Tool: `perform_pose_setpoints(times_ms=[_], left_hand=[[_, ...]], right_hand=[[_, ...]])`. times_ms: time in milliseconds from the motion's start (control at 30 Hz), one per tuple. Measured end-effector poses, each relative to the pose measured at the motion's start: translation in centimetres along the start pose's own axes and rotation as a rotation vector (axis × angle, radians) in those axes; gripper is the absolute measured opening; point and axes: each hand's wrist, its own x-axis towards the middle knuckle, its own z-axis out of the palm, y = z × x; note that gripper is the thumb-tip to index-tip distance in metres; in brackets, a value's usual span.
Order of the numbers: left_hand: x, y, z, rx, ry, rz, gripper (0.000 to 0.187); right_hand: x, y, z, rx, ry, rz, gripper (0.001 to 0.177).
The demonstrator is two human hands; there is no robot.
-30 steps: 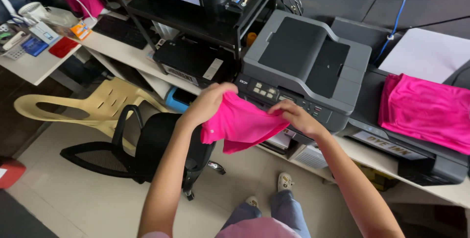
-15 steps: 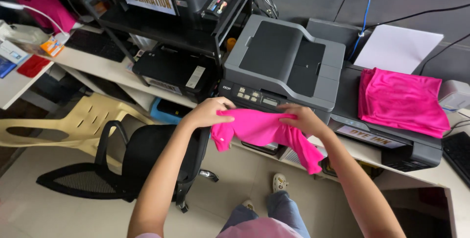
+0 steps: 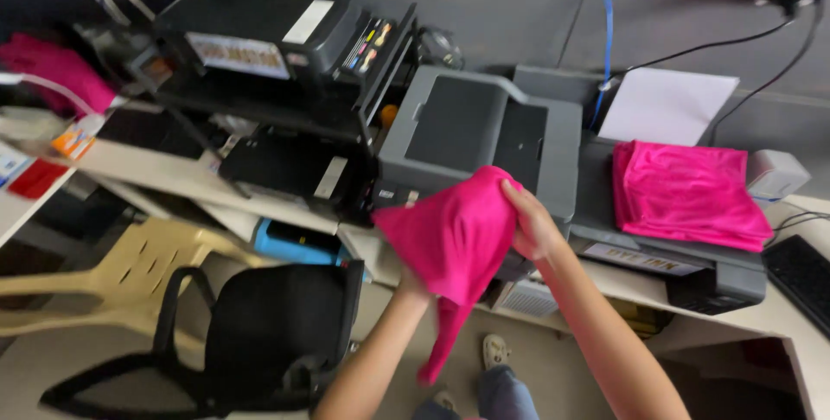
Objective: The person repeatedly picks up bright pink t-shirts from a desk, unfolds them, and folds them into neat rectangles on top of a printer. The person handles the shirts one by one, smoothing them out before stacking them.
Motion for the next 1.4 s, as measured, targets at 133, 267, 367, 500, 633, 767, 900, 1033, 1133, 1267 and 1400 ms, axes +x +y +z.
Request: perform_pose_setpoints(times_ms=[133, 267, 367, 500, 633, 767, 900, 1033, 1133, 1267, 1400], left_hand=[[2.3, -1.6, 2.1, -0.203, -0.045, 0.073, 0.081], [3.7, 1.0, 0.8, -0.264, -0.016, 0.083, 0.083], [7.0, 3.2, -0.7, -0.166, 0.050, 0.004, 0.067], [12.5, 7.2, 1.4, -0.034, 0.085, -0.083, 0.049], [20.1, 10.7, 1.5, 0.074, 0.046, -0.106, 0.047], [28.7, 14.2, 1.2, 0.206, -0.028, -0.119, 0.045], [38.4, 16.7, -2.6, 0.173, 0.026, -0.162, 0.040], [45.0, 20.8, -0.8, 0.172, 0.013, -0.142, 0.038], [47.8, 24.4, 2.3, 0.267, -0.034, -0.074, 0.038], [47.2, 25.9, 5.6, 0.362, -0.087, -0.009, 0.031], [42.3, 23.1, 6.1, 0.400, -0.048, -0.039, 0.027]], right_hand=[[0.6, -1.6, 0.7, 0.021, 0.059, -0.043, 0.033], [1.1, -3.3, 1.2, -0.010, 0.114, -0.105, 0.029], [2.0, -6.1, 0.6, -0.179, 0.126, -0.154, 0.027], [4.8, -11.3, -0.6, -0.632, 0.066, -0.321, 0.026], [10.3, -16.4, -2.8, -0.795, 0.066, -0.434, 0.021], [15.9, -21.1, -2.2, -0.762, 0.042, -0.392, 0.021], [22.9, -25.1, -3.0, -0.718, 0.062, -0.381, 0.027], [29.4, -28.8, -4.8, -0.847, 0.065, -0.525, 0.022], [30.1, -32.0, -1.8, -0.799, -0.023, -0.693, 0.019], [27.1, -34.1, 1.4, -1.007, -0.013, -0.847, 0.021], [23.4, -32.2, 3.6, -1.265, -0.029, -0.740, 0.036]])
